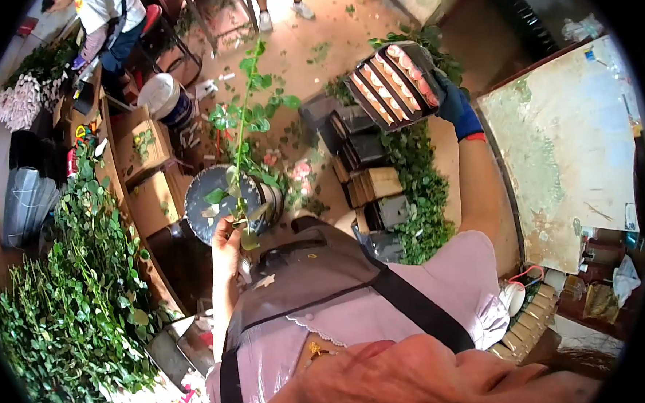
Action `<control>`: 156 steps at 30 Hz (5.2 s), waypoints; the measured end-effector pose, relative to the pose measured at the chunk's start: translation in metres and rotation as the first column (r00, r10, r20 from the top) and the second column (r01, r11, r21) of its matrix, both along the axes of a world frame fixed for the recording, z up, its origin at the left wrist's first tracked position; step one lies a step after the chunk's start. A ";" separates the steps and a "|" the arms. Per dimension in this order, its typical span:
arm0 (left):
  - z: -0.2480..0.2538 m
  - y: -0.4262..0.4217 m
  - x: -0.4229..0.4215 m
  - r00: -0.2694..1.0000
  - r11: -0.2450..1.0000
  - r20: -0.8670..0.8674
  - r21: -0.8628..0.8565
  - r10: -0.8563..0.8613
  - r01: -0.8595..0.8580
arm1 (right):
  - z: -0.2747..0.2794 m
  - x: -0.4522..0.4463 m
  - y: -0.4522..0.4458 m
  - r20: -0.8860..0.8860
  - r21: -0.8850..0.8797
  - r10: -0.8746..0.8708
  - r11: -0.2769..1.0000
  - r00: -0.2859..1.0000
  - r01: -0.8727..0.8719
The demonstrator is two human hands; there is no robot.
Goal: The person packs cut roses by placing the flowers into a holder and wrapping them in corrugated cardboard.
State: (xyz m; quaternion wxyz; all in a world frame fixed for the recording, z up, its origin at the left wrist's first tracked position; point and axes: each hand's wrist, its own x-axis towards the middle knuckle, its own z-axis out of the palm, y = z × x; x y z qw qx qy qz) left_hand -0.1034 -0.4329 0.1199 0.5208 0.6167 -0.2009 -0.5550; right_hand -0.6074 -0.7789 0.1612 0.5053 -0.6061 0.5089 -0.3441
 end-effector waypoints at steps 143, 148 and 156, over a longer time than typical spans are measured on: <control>-0.031 0.491 0.010 0.464 0.473 -0.120 0.378 0.878 -0.796 | 0.031 0.764 0.642 -0.952 -0.186 0.197 -0.980 -0.233 -0.067; -0.047 0.516 0.050 0.648 0.363 0.762 0.606 -0.009 -0.708 | 0.037 0.771 0.642 -0.970 -0.100 0.116 -0.992 -0.213 -0.083; -0.103 0.438 0.129 0.269 0.855 0.930 -0.082 0.250 -0.512 | 0.026 0.779 0.614 -0.920 -0.211 0.294 -0.928 -0.258 -0.305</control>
